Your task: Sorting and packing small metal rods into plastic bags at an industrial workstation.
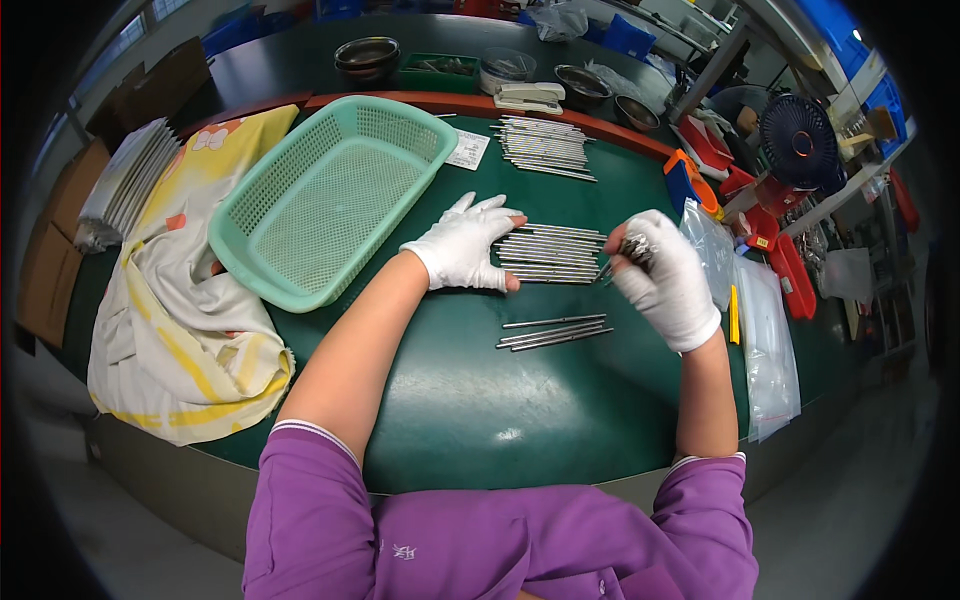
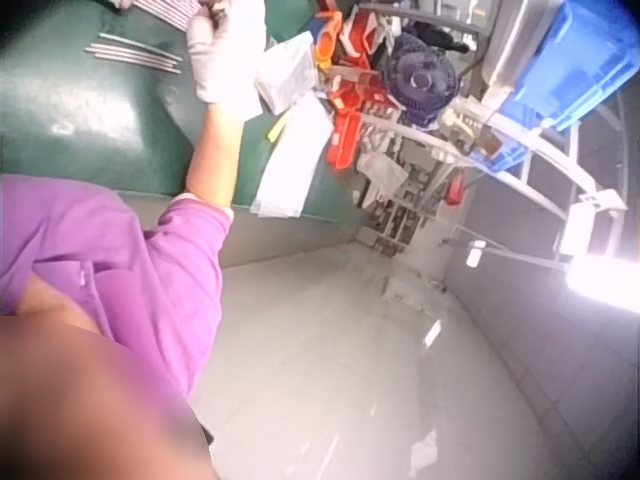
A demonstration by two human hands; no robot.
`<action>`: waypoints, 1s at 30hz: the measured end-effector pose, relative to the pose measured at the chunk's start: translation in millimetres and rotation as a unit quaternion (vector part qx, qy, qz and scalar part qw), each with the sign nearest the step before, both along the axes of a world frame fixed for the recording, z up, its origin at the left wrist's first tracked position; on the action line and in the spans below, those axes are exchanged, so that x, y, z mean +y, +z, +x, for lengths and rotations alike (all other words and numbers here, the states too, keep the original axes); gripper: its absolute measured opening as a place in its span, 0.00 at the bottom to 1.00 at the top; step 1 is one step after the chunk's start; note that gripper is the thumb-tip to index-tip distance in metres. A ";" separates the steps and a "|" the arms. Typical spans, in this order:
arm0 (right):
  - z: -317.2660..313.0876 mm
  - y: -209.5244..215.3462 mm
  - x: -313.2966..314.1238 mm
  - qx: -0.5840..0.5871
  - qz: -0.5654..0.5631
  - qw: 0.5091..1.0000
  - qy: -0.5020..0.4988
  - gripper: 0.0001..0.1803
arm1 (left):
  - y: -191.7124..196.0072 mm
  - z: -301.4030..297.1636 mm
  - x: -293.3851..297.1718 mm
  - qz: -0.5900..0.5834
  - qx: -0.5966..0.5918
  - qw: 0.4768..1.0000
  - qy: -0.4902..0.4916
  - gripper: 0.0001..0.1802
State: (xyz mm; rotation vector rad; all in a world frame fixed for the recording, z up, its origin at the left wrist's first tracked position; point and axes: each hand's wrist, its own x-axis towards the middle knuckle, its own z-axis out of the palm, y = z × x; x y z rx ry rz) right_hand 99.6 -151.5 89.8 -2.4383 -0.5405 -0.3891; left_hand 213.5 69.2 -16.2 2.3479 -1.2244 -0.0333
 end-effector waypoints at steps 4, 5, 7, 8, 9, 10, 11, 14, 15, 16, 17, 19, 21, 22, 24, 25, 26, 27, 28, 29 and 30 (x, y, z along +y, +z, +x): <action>-2.0 -15.8 -19.9 0.123 0.304 0.942 -0.073 0.06 | 1.8 -3.3 -4.4 0.037 -0.028 0.999 0.001 0.56; -0.6 -23.9 -22.7 0.121 0.305 0.942 -0.076 0.06 | 2.8 -2.7 -7.1 0.037 -0.029 0.999 -0.003 0.56; 5.6 -49.6 -22.1 0.153 0.408 0.899 -0.047 0.07 | 4.6 -2.6 -8.2 0.032 -0.020 0.999 -0.007 0.61; 10.5 -62.5 -18.8 0.176 0.425 0.887 -0.045 0.09 | 3.4 -2.5 -6.3 0.035 -0.019 0.999 -0.008 0.61; 14.4 -73.1 -14.4 0.187 0.446 0.874 -0.038 0.10 | 1.3 -2.5 -4.3 0.030 -0.027 0.999 -0.009 0.64; 17.9 -81.9 -13.9 0.205 0.473 0.857 -0.030 0.10 | 0.1 -2.8 -3.7 0.025 -0.035 0.999 -0.011 0.66; 20.6 -87.8 -13.8 0.224 0.497 0.838 -0.021 0.11 | 1.0 -3.6 -3.9 0.026 -0.034 0.999 -0.012 0.66; 18.8 -93.6 -11.4 0.268 0.517 0.813 -0.017 0.12 | 3.7 -4.6 -4.3 0.037 -0.029 0.999 -0.010 0.66; 19.0 -93.9 -11.9 0.268 0.518 0.813 -0.017 0.12 | 1.6 -3.3 -4.1 0.040 -0.036 0.998 -0.015 0.67; 19.1 -93.9 -13.5 0.292 0.512 0.808 -0.016 0.12 | 0.5 -2.4 -3.8 0.043 -0.043 0.998 -0.019 0.69; 18.3 -94.1 -15.4 0.315 0.507 0.802 -0.018 0.12 | 0.0 -2.3 -3.4 0.043 -0.042 0.998 -0.021 0.69; 19.6 -92.4 -20.2 0.306 0.497 0.812 -0.022 0.12 | -1.0 -2.3 -2.4 0.031 -0.045 0.998 -0.026 0.68; 21.7 -92.4 -25.6 0.251 0.408 0.876 -0.058 0.12 | -0.8 -2.4 -2.7 0.031 -0.045 0.998 -0.026 0.68; 22.2 -93.1 -25.5 0.240 0.404 0.880 -0.069 0.11 | -0.6 -2.7 -2.8 0.032 -0.045 0.998 -0.024 0.68; 22.7 -93.7 -27.3 0.243 0.378 0.890 -0.077 0.11 | -0.3 -2.7 -2.6 0.033 -0.044 0.998 -0.025 0.68; 23.0 -94.2 -28.0 0.247 0.350 0.899 -0.085 0.10 | -0.1 -2.9 -2.5 0.035 -0.042 0.998 -0.026 0.68; 23.6 -97.3 -28.8 0.246 0.350 0.900 -0.086 0.10 | 1.2 -3.7 -3.3 0.035 -0.043 0.998 -0.027 0.68; 24.7 -102.3 -30.0 0.209 0.332 0.919 -0.040 0.10 | 3.3 -4.9 -4.5 0.034 -0.041 0.998 -0.023 0.66; 25.0 -104.7 -30.7 0.172 0.312 0.935 0.006 0.09 | 4.4 -5.4 -5.6 0.033 -0.039 0.999 -0.019 0.65; 25.1 -103.9 -29.2 0.172 0.312 0.934 0.007 0.09 | 3.5 -5.0 -4.6 0.033 -0.039 0.999 -0.018 0.65; 24.8 -102.1 -27.7 0.134 0.252 0.958 0.020 0.10 | 1.8 -3.9 -3.6 0.033 -0.045 0.998 -0.023 0.66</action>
